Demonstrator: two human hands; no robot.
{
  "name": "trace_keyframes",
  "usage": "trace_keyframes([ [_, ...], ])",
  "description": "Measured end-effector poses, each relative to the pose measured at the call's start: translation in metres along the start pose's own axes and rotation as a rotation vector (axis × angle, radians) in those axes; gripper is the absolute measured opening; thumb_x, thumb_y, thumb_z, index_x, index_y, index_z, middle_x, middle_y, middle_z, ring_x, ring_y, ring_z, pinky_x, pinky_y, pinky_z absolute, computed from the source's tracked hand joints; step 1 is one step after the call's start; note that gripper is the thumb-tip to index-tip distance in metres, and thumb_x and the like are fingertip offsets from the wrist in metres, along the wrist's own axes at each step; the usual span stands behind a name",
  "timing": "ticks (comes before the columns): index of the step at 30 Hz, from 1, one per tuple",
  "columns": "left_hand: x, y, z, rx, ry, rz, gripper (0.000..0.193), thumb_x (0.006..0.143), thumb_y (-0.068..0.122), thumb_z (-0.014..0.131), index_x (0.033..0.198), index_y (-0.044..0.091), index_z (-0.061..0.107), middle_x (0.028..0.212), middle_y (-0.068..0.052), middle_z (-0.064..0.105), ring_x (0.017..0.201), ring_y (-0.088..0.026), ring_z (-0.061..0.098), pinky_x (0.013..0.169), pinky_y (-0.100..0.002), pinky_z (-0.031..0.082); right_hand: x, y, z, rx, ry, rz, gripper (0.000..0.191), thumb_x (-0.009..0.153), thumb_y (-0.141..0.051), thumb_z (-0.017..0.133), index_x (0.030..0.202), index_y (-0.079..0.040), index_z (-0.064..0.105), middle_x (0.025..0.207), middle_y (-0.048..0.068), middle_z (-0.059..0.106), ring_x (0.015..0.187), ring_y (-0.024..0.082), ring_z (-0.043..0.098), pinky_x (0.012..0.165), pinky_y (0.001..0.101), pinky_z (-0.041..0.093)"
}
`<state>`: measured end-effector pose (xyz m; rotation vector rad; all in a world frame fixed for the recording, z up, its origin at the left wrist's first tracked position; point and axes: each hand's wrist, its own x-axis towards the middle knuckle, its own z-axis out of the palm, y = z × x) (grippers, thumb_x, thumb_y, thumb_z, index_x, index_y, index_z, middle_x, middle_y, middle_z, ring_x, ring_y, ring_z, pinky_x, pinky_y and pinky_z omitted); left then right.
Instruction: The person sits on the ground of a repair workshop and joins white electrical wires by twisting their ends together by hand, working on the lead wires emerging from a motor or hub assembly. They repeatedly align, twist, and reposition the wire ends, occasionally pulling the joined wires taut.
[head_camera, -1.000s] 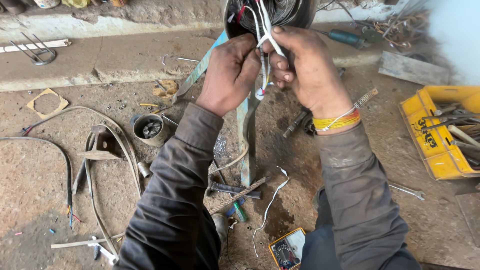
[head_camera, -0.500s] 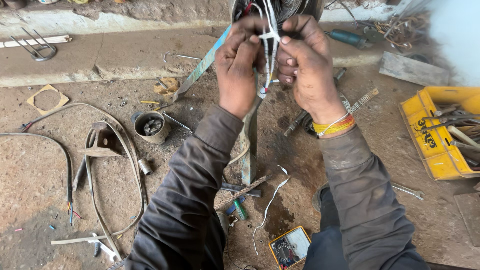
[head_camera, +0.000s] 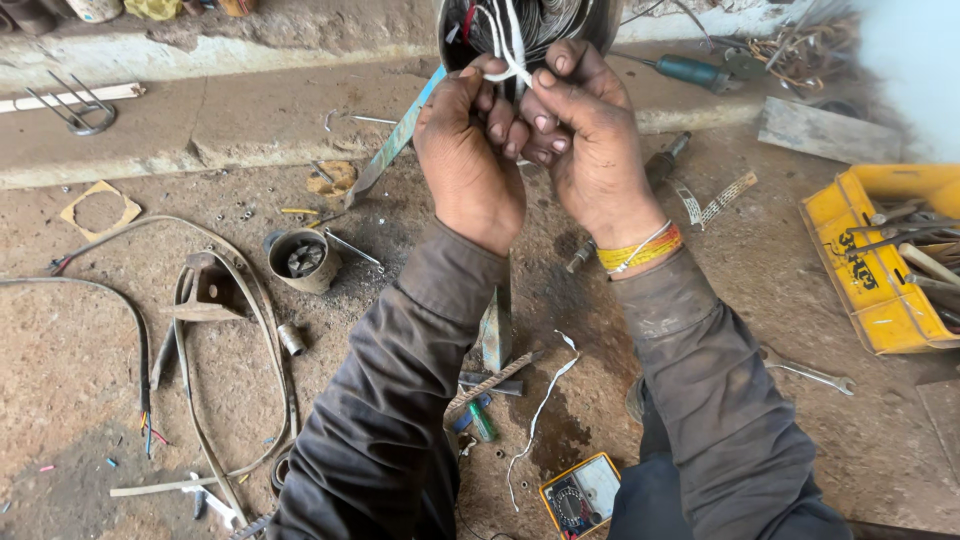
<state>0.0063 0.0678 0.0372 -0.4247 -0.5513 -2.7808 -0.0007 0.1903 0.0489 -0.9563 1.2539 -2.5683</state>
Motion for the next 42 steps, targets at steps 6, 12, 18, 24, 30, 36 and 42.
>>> trace_keyframes([
  [6,-0.017,0.014,0.010,0.015,-0.019,-0.041,0.020,0.102,0.011,0.049,0.083,0.004,0.052,0.093,-0.007,0.064,0.055,-0.009,0.039,0.046,-0.027,0.033,0.001,0.000,0.000,-0.009,-0.002,-0.033,0.015,0.107,-0.007,0.063,0.108,-0.014,0.050,0.082,-0.002,0.048,0.067,0.005,0.040,0.060,0.0195,0.033],
  [12,-0.036,0.018,0.021,0.356,-0.152,0.166,0.021,0.106,0.010,0.053,0.093,-0.001,0.064,0.082,-0.005,0.058,0.054,-0.004,0.042,0.044,-0.021,0.031,0.002,0.007,0.008,-0.783,0.067,-0.485,0.018,0.104,-0.002,0.061,0.120,-0.007,0.053,0.088,0.001,0.062,0.071,0.002,0.057,0.055,0.0181,0.043],
  [18,-0.031,0.014,0.015,0.758,-0.444,0.418,0.019,0.110,0.010,0.055,0.103,-0.002,0.067,0.110,-0.005,0.061,0.090,-0.008,0.058,0.083,-0.027,0.050,0.003,0.023,0.022,-1.035,0.262,-0.774,0.008,0.114,-0.004,0.059,0.117,-0.002,0.066,0.095,0.005,0.074,0.083,0.005,0.067,0.071,0.0232,0.055],
  [24,-0.009,0.020,0.003,0.337,-0.228,0.085,0.042,0.106,0.025,0.052,0.141,0.001,0.052,0.122,-0.006,0.070,0.080,-0.012,0.060,0.068,-0.030,0.054,0.006,0.021,0.016,-0.487,0.355,-0.455,0.019,0.112,-0.016,0.070,0.099,-0.002,0.069,0.083,0.003,0.068,0.065,0.008,0.055,0.060,0.0236,0.046],
  [30,0.010,0.029,-0.003,0.269,-0.334,-0.273,0.047,0.104,0.015,0.043,0.145,-0.005,0.051,0.134,-0.015,0.066,0.079,-0.014,0.059,0.070,-0.032,0.053,0.006,0.003,0.000,-0.082,0.333,0.059,0.018,0.100,-0.021,0.070,0.096,-0.004,0.069,0.075,0.002,0.065,0.060,0.013,0.059,0.056,0.0283,0.051],
  [36,0.014,0.029,-0.006,0.183,-0.482,-0.220,0.055,0.092,0.004,0.044,0.146,-0.004,0.049,0.143,-0.016,0.064,0.071,-0.013,0.051,0.063,-0.029,0.045,0.009,-0.003,-0.005,-0.206,0.283,0.137,0.018,0.101,-0.020,0.066,0.097,-0.002,0.070,0.071,0.003,0.063,0.057,0.012,0.058,0.052,0.0244,0.044],
  [42,0.013,0.033,-0.023,0.586,-0.657,-0.050,0.070,0.095,-0.016,0.045,0.161,0.004,0.034,0.150,-0.012,0.057,0.092,-0.011,0.065,0.087,-0.027,0.059,0.003,-0.010,-0.004,-0.255,0.311,0.239,0.016,0.101,-0.022,0.066,0.098,-0.006,0.069,0.072,-0.001,0.063,0.052,0.006,0.054,0.046,0.0222,0.042],
])
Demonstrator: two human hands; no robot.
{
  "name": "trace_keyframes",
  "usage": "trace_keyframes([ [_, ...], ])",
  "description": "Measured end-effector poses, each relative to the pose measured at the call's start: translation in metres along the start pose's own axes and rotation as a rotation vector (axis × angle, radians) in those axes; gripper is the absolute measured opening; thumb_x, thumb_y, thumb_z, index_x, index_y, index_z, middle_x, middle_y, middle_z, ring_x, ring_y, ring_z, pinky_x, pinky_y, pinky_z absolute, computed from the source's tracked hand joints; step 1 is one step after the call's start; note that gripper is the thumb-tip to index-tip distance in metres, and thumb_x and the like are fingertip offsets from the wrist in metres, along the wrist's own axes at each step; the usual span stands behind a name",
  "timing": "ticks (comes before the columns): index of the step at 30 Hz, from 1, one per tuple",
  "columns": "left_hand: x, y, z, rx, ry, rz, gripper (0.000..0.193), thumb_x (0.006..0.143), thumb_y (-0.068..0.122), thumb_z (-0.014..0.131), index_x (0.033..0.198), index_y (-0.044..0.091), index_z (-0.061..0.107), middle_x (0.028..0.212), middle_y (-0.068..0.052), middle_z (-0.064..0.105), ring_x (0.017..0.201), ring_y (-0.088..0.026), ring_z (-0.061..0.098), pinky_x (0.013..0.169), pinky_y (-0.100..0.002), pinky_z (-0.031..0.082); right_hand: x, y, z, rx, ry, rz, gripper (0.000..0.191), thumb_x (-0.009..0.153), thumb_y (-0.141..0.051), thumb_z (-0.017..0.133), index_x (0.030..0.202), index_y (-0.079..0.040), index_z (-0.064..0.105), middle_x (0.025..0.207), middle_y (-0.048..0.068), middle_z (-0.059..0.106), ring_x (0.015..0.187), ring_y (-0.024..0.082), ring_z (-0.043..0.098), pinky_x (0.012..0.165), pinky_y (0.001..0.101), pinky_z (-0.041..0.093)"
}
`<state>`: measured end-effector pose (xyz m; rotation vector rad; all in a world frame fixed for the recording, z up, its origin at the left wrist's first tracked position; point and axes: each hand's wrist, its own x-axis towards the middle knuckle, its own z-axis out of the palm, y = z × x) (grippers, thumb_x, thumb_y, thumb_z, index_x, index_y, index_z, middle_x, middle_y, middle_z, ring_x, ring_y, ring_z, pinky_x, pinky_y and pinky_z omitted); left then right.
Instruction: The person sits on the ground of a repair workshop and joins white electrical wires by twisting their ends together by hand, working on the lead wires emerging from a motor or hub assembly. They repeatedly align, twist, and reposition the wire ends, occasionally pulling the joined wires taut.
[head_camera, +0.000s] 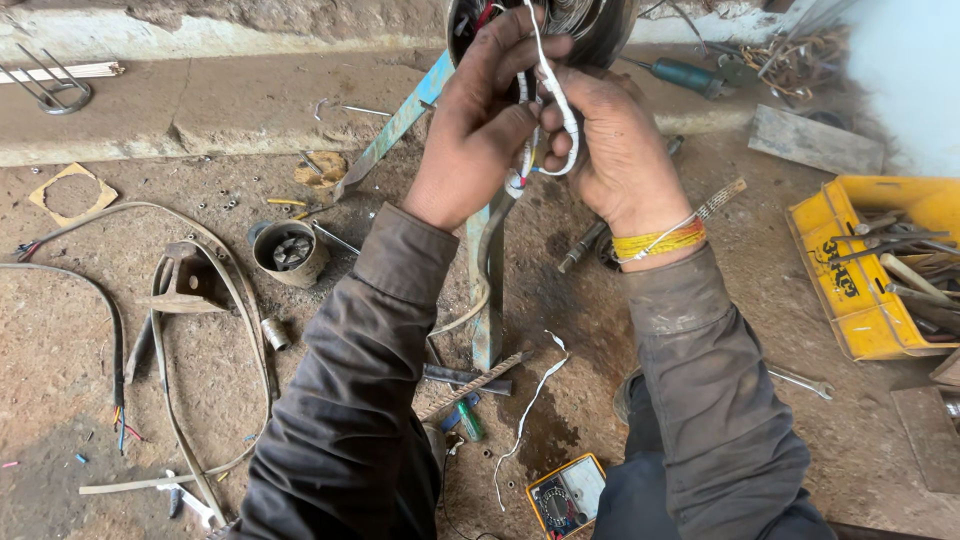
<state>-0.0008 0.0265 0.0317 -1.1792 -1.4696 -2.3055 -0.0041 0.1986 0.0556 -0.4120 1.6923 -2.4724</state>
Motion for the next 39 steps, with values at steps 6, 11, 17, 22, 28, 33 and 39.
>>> trace_keyframes([
  [6,-0.007,0.004,0.002,0.608,0.053,0.131,0.055,0.104,-0.011,0.054,0.155,0.003,0.043,0.139,-0.010,0.070,0.110,-0.011,0.068,0.095,-0.027,0.061,-0.002,-0.002,0.006,-0.018,-0.016,-0.055,0.026,0.098,-0.014,0.059,0.122,-0.004,0.063,0.082,0.001,0.067,0.058,0.006,0.060,0.049,0.0241,0.053],
  [11,-0.003,0.014,0.004,0.789,0.072,0.137,0.052,0.103,0.001,0.065,0.151,0.003,0.046,0.120,-0.012,0.074,0.107,-0.015,0.074,0.093,-0.030,0.061,-0.003,0.001,0.014,-0.006,-0.017,-0.164,0.037,0.098,-0.006,0.050,0.133,0.000,0.060,0.089,0.003,0.069,0.062,0.007,0.058,0.049,0.0235,0.048],
  [17,-0.014,0.021,-0.001,1.018,0.034,0.259,0.008,0.106,0.005,0.062,0.114,0.003,0.063,0.098,-0.015,0.070,0.091,-0.024,0.068,0.080,-0.035,0.055,-0.014,0.008,0.012,-0.115,-0.078,-0.350,0.039,0.104,-0.007,0.045,0.142,-0.009,0.053,0.077,-0.001,0.054,0.059,0.007,0.044,0.051,0.0238,0.039],
  [22,-0.011,0.020,0.009,0.323,0.055,-0.098,0.019,0.111,0.015,0.053,0.104,-0.002,0.058,0.088,-0.007,0.068,0.078,-0.010,0.065,0.070,-0.029,0.057,-0.017,0.015,0.009,-0.025,-0.150,-0.358,0.032,0.110,-0.006,0.048,0.142,-0.003,0.052,0.080,-0.001,0.051,0.068,0.008,0.046,0.058,0.0233,0.040],
  [28,-0.013,0.020,0.023,0.564,0.124,0.004,0.029,0.108,0.016,0.053,0.086,0.000,0.064,0.072,-0.005,0.068,0.066,-0.012,0.067,0.062,-0.031,0.056,-0.017,0.021,0.009,-0.209,-0.160,-0.526,0.037,0.107,0.006,0.051,0.142,-0.008,0.050,0.096,0.001,0.063,0.070,0.003,0.048,0.059,0.0191,0.037],
  [33,-0.020,0.036,0.024,0.917,0.002,0.287,0.027,0.106,0.012,0.059,0.081,0.001,0.058,0.072,-0.012,0.060,0.067,-0.027,0.062,0.066,-0.041,0.052,-0.017,0.030,0.015,-0.477,-0.130,-0.757,0.026,0.102,0.014,0.047,0.125,0.001,0.049,0.111,0.006,0.064,0.099,0.010,0.066,0.089,0.0248,0.054],
  [39,-0.032,0.045,0.051,1.087,0.131,0.269,0.026,0.105,0.014,0.062,0.083,0.001,0.060,0.083,-0.014,0.062,0.073,-0.033,0.062,0.065,-0.044,0.048,-0.017,0.047,0.022,-0.462,0.094,-0.917,0.014,0.107,-0.007,0.052,0.113,0.004,0.058,0.105,0.004,0.065,0.098,0.008,0.063,0.089,0.0247,0.053],
])
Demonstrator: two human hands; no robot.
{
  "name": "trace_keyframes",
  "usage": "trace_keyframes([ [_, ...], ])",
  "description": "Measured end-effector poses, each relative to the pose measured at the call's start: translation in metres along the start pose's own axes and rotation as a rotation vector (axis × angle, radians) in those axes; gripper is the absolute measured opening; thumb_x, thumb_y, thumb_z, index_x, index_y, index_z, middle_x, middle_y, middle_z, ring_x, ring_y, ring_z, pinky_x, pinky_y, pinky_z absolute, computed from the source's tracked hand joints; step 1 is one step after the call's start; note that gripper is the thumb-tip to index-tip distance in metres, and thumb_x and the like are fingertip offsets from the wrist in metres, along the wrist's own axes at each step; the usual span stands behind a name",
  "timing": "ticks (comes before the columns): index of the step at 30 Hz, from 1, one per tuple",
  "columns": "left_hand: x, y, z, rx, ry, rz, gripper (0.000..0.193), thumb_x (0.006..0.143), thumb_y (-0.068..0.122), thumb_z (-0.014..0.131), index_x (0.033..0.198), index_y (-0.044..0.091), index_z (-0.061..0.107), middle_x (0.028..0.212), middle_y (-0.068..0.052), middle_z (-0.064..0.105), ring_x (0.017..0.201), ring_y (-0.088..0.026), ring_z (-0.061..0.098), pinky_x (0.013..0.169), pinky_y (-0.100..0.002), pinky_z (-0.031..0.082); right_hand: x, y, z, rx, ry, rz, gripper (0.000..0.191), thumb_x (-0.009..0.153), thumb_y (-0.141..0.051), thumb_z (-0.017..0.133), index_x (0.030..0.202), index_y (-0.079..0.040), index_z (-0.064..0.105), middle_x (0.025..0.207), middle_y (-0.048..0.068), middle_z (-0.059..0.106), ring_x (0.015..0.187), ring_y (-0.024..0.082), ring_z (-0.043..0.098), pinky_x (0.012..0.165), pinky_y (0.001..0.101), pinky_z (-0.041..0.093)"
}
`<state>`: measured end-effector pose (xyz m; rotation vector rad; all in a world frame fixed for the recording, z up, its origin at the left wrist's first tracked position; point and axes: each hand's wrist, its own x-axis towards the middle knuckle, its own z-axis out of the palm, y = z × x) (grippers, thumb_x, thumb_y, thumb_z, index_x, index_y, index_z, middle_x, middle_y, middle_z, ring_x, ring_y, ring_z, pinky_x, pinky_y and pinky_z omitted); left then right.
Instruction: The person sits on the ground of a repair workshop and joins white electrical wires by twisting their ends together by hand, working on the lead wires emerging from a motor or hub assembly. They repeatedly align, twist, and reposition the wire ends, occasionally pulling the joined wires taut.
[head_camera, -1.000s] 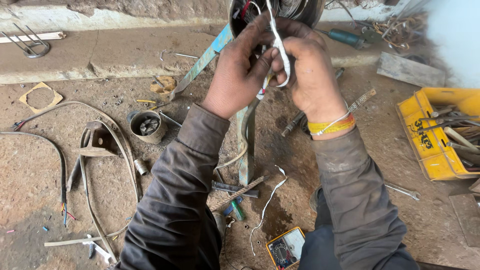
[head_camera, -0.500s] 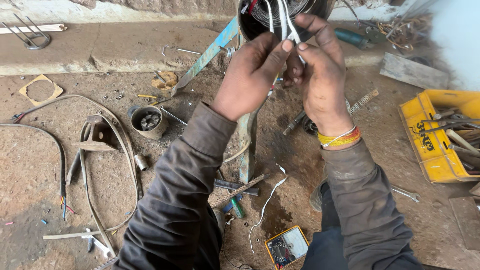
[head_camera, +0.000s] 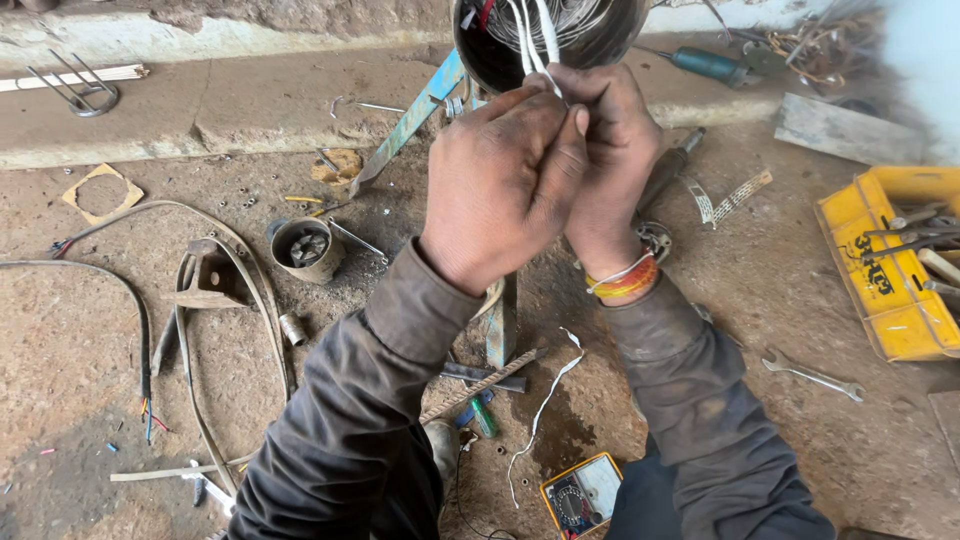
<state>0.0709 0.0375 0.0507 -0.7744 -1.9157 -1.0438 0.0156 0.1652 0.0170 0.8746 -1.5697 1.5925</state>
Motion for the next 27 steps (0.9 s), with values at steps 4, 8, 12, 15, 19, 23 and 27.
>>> trace_keyframes([
  [4,-0.006,-0.003,0.015,-0.348,0.084,-0.078,0.020,0.113,0.016,0.058,0.099,0.002,0.058,0.086,-0.006,0.064,0.070,-0.017,0.063,0.065,-0.031,0.052,-0.001,0.007,-0.002,0.248,0.166,0.129,0.021,0.109,-0.022,0.067,0.102,-0.002,0.064,0.087,-0.001,0.063,0.074,0.007,0.057,0.064,0.0220,0.045],
  [8,0.002,-0.026,0.030,-0.836,0.195,-0.291,0.015,0.118,0.007,0.049,0.132,0.002,0.047,0.108,-0.004,0.067,0.077,-0.010,0.060,0.065,-0.025,0.050,0.008,0.012,-0.020,0.706,0.110,0.762,0.019,0.101,-0.025,0.069,0.097,-0.007,0.067,0.072,-0.004,0.058,0.054,0.006,0.048,0.047,0.0228,0.037],
  [12,0.004,-0.039,0.035,-1.066,0.099,-0.422,0.055,0.100,-0.007,0.038,0.152,0.007,0.027,0.133,-0.006,0.063,0.080,-0.009,0.062,0.069,-0.027,0.059,0.016,0.016,-0.032,0.821,-0.022,1.002,0.017,0.105,-0.023,0.069,0.095,-0.010,0.066,0.071,-0.006,0.057,0.055,0.005,0.050,0.050,0.0219,0.037],
  [15,0.002,-0.042,0.033,-0.942,-0.072,-0.388,0.061,0.102,-0.012,0.037,0.162,0.001,0.031,0.133,-0.011,0.067,0.075,-0.008,0.055,0.070,-0.023,0.051,0.018,0.018,-0.031,0.784,-0.142,0.911,0.018,0.103,-0.024,0.067,0.093,-0.008,0.067,0.075,-0.001,0.062,0.062,0.011,0.058,0.056,0.0248,0.044],
  [19,-0.005,-0.043,0.039,-0.647,0.176,-0.326,0.069,0.090,-0.016,0.053,0.152,0.002,0.029,0.128,-0.010,0.059,0.087,-0.007,0.060,0.070,-0.020,0.052,0.015,0.017,-0.027,0.488,-0.001,0.857,0.016,0.100,-0.018,0.062,0.102,-0.005,0.071,0.089,0.000,0.070,0.079,0.010,0.066,0.071,0.0247,0.054],
  [23,-0.011,-0.044,0.046,-0.688,0.152,-0.366,0.060,0.100,-0.016,0.052,0.155,0.001,0.037,0.127,-0.012,0.056,0.088,-0.008,0.061,0.072,-0.021,0.056,0.010,0.011,-0.028,0.283,-0.064,0.777,0.023,0.101,-0.027,0.063,0.096,-0.007,0.073,0.080,-0.001,0.066,0.070,0.009,0.061,0.059,0.0239,0.046],
  [27,-0.008,-0.047,0.041,-0.896,-0.023,-0.399,0.069,0.094,-0.015,0.039,0.159,0.002,0.022,0.146,-0.003,0.051,0.083,-0.012,0.064,0.072,-0.024,0.057,0.009,0.001,-0.031,0.422,-0.060,0.815,0.030,0.104,-0.032,0.062,0.086,-0.009,0.066,0.072,0.000,0.058,0.063,0.010,0.054,0.057,0.0261,0.042],
])
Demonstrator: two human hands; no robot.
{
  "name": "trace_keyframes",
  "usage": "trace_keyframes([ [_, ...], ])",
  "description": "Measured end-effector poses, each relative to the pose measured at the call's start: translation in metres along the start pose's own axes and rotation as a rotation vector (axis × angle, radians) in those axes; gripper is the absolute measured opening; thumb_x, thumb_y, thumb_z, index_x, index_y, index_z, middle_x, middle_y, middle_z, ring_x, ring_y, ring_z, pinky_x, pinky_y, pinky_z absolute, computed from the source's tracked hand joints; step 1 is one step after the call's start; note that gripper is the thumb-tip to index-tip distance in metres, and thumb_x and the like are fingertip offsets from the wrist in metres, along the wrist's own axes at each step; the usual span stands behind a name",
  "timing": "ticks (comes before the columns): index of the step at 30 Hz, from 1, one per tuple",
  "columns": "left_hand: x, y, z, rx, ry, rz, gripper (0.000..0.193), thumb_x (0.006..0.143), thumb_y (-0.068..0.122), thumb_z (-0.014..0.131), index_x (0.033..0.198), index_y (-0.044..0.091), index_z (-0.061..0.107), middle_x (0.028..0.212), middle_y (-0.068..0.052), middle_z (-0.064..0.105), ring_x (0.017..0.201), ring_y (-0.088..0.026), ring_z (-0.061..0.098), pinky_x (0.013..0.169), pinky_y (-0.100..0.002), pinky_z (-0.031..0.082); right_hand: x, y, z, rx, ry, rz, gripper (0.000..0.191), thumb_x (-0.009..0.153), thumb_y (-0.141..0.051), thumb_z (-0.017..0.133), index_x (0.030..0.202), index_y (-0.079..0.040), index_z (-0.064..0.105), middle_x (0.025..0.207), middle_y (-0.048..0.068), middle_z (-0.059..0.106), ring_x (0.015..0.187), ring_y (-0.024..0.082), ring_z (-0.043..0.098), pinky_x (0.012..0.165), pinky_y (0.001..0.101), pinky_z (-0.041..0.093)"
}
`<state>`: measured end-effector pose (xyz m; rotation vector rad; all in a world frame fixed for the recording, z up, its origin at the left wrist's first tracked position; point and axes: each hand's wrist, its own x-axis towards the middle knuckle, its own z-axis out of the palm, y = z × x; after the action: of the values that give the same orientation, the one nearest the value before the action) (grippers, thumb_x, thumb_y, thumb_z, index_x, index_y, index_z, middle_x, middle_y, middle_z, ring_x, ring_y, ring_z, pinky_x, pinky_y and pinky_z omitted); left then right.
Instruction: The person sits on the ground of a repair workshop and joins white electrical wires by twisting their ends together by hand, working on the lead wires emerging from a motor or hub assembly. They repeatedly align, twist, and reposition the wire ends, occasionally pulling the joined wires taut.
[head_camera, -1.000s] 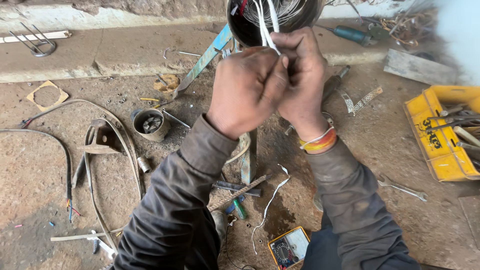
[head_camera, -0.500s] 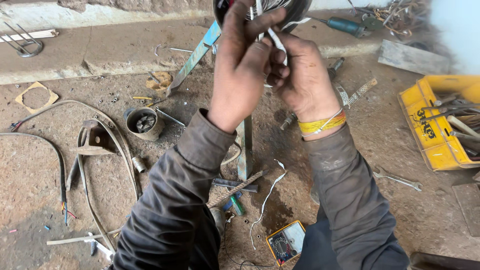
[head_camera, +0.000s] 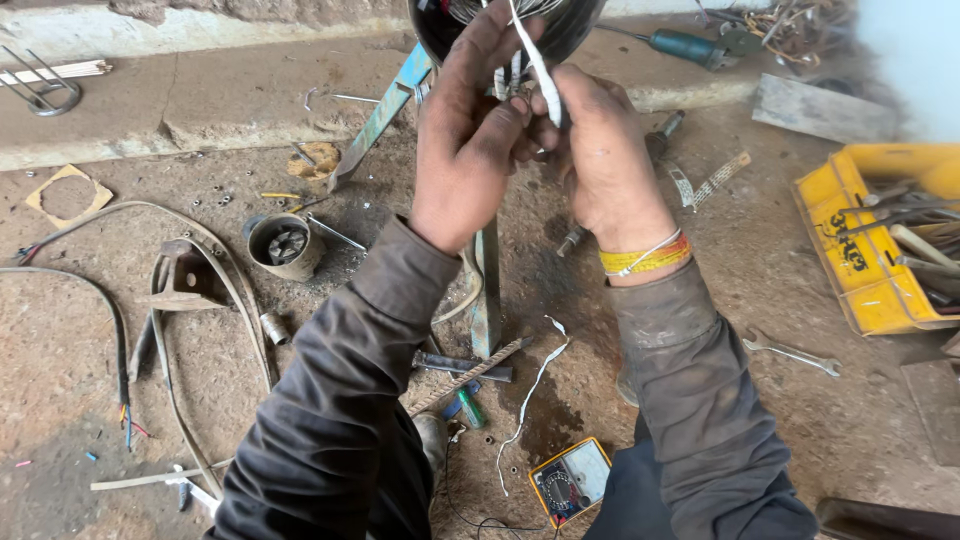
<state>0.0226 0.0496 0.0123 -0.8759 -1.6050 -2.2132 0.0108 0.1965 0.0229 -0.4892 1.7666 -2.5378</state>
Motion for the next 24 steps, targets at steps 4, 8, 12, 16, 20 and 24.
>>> trace_keyframes([
  [4,0.011,0.014,-0.012,-0.279,-0.105,-0.152,0.076,0.097,-0.013,0.038,0.164,0.009,0.010,0.132,-0.006,0.058,0.079,-0.014,0.063,0.071,-0.028,0.061,-0.007,-0.006,0.006,0.079,-0.108,-0.085,0.035,0.107,-0.037,0.060,0.093,-0.006,0.066,0.082,0.000,0.060,0.067,0.010,0.051,0.067,0.0284,0.048],
  [8,0.016,0.022,-0.022,-0.181,-0.225,-0.090,0.064,0.110,-0.004,0.047,0.164,0.011,0.017,0.102,-0.008,0.058,0.077,-0.014,0.064,0.066,-0.028,0.057,-0.012,-0.011,0.012,0.108,-0.095,-0.003,0.035,0.102,-0.042,0.058,0.104,-0.009,0.067,0.083,0.000,0.061,0.069,0.010,0.053,0.066,0.0263,0.047],
  [12,0.010,0.020,-0.028,0.266,-0.144,0.108,0.029,0.116,0.006,0.054,0.144,0.005,0.047,0.089,-0.006,0.062,0.076,-0.013,0.062,0.072,-0.031,0.058,-0.015,-0.008,0.014,-0.074,-0.091,-0.044,0.031,0.105,-0.038,0.060,0.102,-0.008,0.066,0.084,-0.002,0.059,0.068,0.008,0.048,0.064,0.0242,0.043],
  [16,0.005,0.025,-0.040,0.671,-0.094,0.327,0.010,0.109,0.013,0.060,0.109,0.004,0.062,0.087,-0.009,0.068,0.076,-0.023,0.070,0.070,-0.036,0.055,-0.013,-0.002,0.014,-0.132,-0.179,-0.134,0.034,0.113,-0.034,0.060,0.097,-0.005,0.065,0.085,-0.002,0.056,0.072,0.006,0.045,0.066,0.0225,0.039],
  [20,0.000,0.043,-0.048,0.860,-0.013,0.358,0.020,0.101,0.018,0.067,0.089,0.003,0.063,0.075,-0.013,0.064,0.065,-0.028,0.065,0.062,-0.040,0.050,-0.007,0.006,0.016,-0.388,-0.164,-0.217,0.029,0.114,-0.028,0.058,0.103,-0.003,0.069,0.080,-0.001,0.056,0.067,0.006,0.046,0.059,0.0232,0.037],
  [24,-0.015,0.056,-0.038,0.964,0.056,0.369,0.015,0.098,0.018,0.067,0.091,0.005,0.068,0.071,-0.011,0.066,0.056,-0.025,0.064,0.052,-0.040,0.049,-0.004,0.017,0.022,-0.803,-0.175,-0.636,0.020,0.121,-0.018,0.050,0.128,-0.001,0.057,0.094,0.001,0.064,0.082,0.008,0.062,0.068,0.0256,0.050],
])
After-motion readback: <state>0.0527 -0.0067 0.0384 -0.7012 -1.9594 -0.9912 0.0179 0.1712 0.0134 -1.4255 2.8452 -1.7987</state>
